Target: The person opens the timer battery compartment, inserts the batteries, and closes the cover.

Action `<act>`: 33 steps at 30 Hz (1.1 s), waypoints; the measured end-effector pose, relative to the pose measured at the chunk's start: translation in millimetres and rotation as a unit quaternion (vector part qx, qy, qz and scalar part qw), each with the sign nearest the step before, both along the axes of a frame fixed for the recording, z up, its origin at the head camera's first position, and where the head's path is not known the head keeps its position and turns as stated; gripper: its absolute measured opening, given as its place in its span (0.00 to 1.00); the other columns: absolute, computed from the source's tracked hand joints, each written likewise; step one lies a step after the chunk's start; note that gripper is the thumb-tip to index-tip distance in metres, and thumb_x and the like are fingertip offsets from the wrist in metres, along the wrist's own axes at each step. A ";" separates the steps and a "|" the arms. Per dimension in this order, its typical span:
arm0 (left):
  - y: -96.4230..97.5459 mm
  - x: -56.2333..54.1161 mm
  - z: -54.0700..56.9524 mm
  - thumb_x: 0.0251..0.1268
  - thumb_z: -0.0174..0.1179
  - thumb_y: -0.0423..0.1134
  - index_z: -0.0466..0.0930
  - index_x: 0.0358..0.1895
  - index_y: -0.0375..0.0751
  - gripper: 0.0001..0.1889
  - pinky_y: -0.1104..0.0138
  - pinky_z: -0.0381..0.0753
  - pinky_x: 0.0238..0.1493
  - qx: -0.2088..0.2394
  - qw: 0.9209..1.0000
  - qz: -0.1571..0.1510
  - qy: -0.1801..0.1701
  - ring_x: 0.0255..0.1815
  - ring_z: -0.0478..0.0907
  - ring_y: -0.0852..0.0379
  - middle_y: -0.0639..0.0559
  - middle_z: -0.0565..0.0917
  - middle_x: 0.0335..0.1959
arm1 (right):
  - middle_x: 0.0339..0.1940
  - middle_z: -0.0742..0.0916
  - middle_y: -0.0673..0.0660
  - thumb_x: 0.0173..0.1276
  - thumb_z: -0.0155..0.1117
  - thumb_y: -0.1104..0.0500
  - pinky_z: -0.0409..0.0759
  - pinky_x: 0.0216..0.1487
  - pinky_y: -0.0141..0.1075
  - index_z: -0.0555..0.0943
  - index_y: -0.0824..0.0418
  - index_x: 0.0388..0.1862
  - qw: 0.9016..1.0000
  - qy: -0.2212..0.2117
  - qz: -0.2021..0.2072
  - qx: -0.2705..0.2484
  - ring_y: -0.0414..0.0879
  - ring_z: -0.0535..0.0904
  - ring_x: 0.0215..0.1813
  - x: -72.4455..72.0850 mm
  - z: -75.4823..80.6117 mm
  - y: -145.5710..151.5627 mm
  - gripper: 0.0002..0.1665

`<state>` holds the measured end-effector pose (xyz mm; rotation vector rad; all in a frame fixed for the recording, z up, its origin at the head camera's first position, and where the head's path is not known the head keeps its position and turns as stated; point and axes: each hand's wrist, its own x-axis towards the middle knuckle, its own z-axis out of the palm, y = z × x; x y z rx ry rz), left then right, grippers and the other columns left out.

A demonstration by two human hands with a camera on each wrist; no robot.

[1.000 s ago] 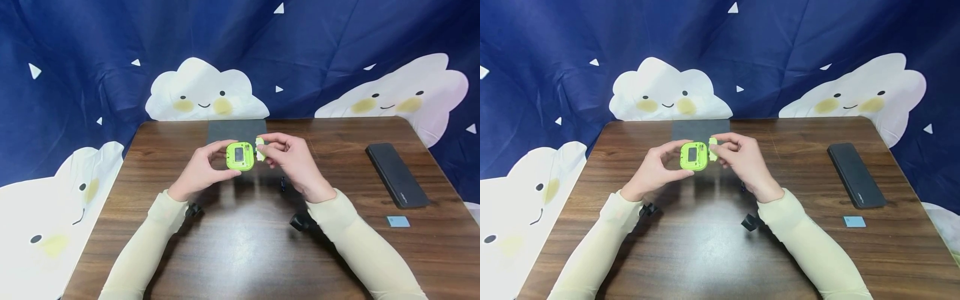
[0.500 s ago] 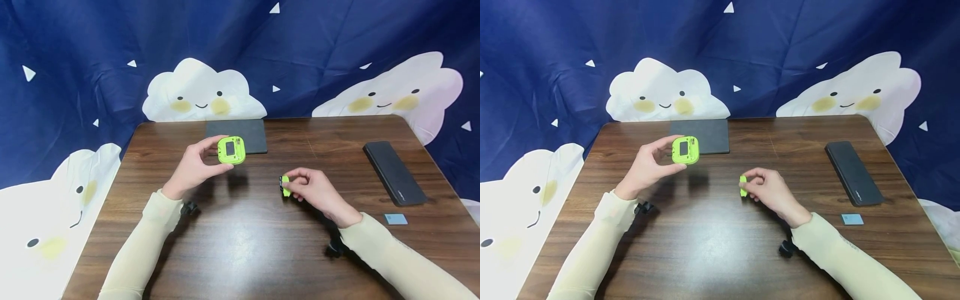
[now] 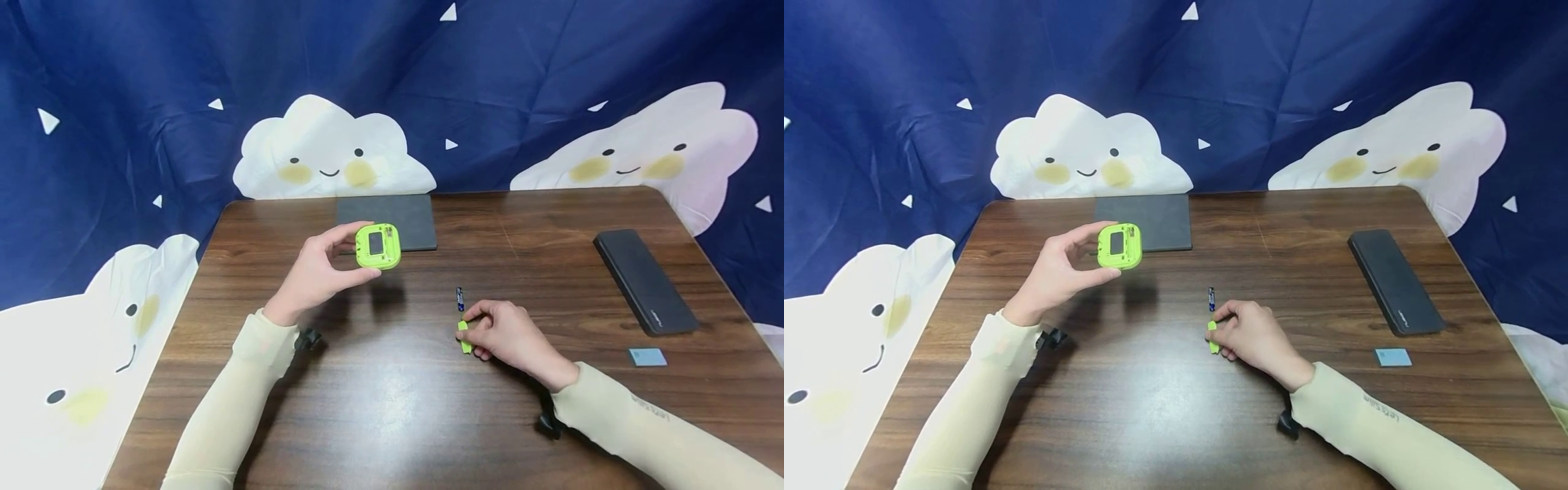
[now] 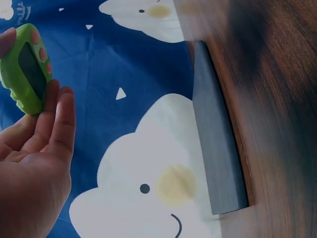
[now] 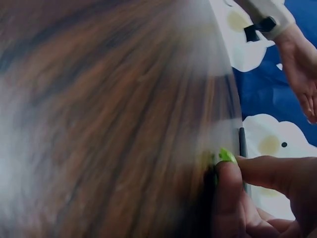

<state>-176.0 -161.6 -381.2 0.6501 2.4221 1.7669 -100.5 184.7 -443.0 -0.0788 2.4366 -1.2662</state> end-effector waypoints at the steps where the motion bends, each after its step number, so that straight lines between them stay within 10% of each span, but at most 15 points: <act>1: 0.0 -0.1 -0.2 0.60 0.84 0.33 0.82 0.76 0.49 0.38 0.70 0.91 0.55 0.000 1.000 0.000 0.001 0.60 0.88 0.46 0.46 0.89 0.65 | 0.24 0.92 0.48 0.74 0.79 0.55 0.87 0.30 0.33 0.88 0.62 0.54 1.000 0.013 0.005 0.017 0.42 0.87 0.26 0.7 -0.2 -0.2 0.17; 20: -0.5 -1.5 -2.1 0.60 0.84 0.34 0.83 0.76 0.49 0.38 0.70 0.91 0.57 -0.001 1.000 -0.005 0.011 0.61 0.88 0.46 0.47 0.89 0.65 | 0.20 0.87 0.44 0.72 0.80 0.53 0.79 0.29 0.32 0.88 0.58 0.51 0.990 0.091 0.039 0.097 0.39 0.82 0.22 2.0 -0.9 -2.5 0.15; 28: -0.8 -1.5 -0.8 0.60 0.84 0.34 0.83 0.76 0.49 0.38 0.68 0.89 0.63 -0.003 1.000 -0.011 0.020 0.62 0.88 0.49 0.48 0.89 0.66 | 0.41 0.90 0.50 0.69 0.85 0.56 0.85 0.46 0.38 0.90 0.59 0.54 0.959 0.235 0.098 0.121 0.43 0.84 0.42 -27.5 4.4 13.4 0.18; 33: -1.4 -0.4 -1.2 0.60 0.84 0.35 0.82 0.76 0.50 0.39 0.67 0.90 0.59 -0.007 1.000 -0.010 0.011 0.61 0.88 0.48 0.49 0.89 0.65 | 0.51 0.89 0.56 0.66 0.87 0.54 0.86 0.55 0.47 0.89 0.62 0.60 0.949 0.249 0.134 0.139 0.49 0.85 0.51 -50.0 1.3 20.8 0.27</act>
